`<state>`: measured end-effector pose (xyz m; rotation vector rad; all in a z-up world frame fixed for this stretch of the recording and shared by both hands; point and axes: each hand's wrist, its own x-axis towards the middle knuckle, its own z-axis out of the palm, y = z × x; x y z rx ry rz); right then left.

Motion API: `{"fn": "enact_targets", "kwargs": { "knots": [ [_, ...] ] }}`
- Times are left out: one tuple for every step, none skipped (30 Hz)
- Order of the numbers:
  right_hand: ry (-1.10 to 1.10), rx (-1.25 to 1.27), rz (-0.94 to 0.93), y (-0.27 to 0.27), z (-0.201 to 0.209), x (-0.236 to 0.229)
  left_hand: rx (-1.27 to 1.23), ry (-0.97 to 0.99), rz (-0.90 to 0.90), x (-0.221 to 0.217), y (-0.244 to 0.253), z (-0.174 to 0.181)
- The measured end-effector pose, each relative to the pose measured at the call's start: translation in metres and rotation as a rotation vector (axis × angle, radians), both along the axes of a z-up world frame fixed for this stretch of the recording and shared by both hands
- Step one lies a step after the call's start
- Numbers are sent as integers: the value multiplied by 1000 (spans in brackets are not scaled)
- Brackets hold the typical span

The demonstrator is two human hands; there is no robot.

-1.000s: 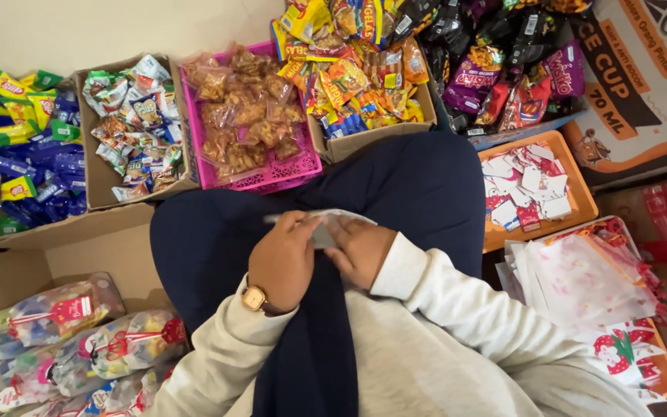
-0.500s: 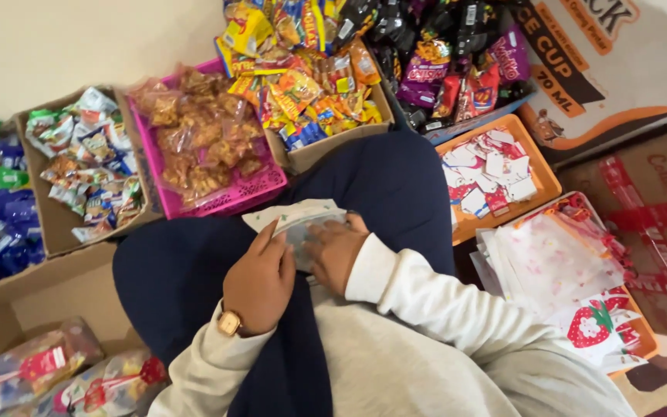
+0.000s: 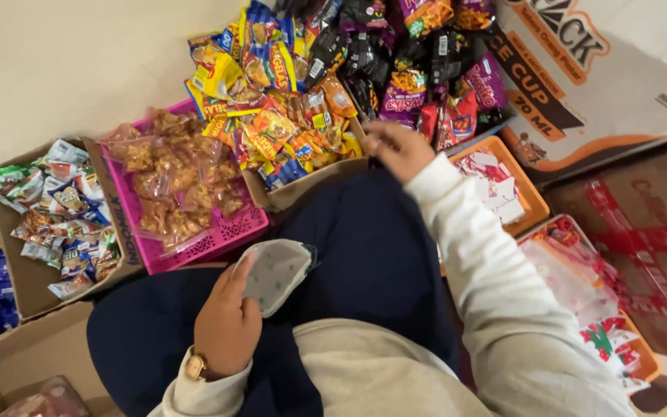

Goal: Packing various small snack packets into individual gift bags.

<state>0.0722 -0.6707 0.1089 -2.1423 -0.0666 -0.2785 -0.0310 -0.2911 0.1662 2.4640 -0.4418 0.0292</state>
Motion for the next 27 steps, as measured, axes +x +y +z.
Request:
{"fn": "enact_targets", "kwargs": {
  "knots": [
    [0,1,7,-11,-26,24,1,0,7,2,-2,-1],
    [29,220,25,-21,-51,49,4,1,33,5,-3,-2],
    [60,439,44,-32,-77,74,8,1,60,8,-5,-3],
    [60,440,54,-31,-89,92,9,0,69,11,-7,-2],
    [79,321,55,-30,-101,110,38,26,71,14,-9,-2],
    [96,203,55,-29,-113,128,68,52,74,17,-11,-1],
    [96,203,65,-20,-105,139,69,51,83,20,-11,-2],
    [116,117,52,-11,-97,149,44,51,53,22,-12,-2],
    [136,30,39,-1,-89,159,19,51,24,24,-13,-2],
    [136,30,47,3,-96,172,19,52,32,27,-15,-2],
    [154,32,21,8,-103,184,14,77,33,29,-16,-3],
    [173,35,-4,14,-110,196,9,104,33,31,-17,-3],
    [174,36,4,13,-123,204,10,105,42,33,-17,-6],
    [148,60,-78,14,-136,212,16,105,40,36,-17,-10],
    [123,84,-160,16,-149,220,22,105,39,37,-16,-13],
    [123,85,-154,22,-133,214,23,106,45,40,-15,-14],
    [145,259,-212,28,-117,208,22,117,47,42,-13,-15],
    [167,430,-272,32,-100,200,19,130,46,44,-12,-17],
    [168,427,-268,30,-102,200,17,130,50,47,-12,-17],
    [139,407,-355,28,-105,197,-4,103,58,49,-11,-17],
    [110,385,-442,25,-108,194,-24,75,67,50,-11,-17],
    [116,381,-443,19,-113,191,-27,82,67,53,-12,-15],
    [-36,397,-470,12,-119,188,-33,92,46,55,-13,-13],
    [-192,411,-497,6,-124,183,-38,101,22,58,-13,-10],
    [-187,407,-500,0,-126,175,-40,107,20,57,-13,-12],
    [-162,397,-536,-6,-125,170,-54,113,16,58,-13,-13],
    [-137,386,-571,-11,-123,164,-69,120,13,59,-13,-13]
  ]
}}
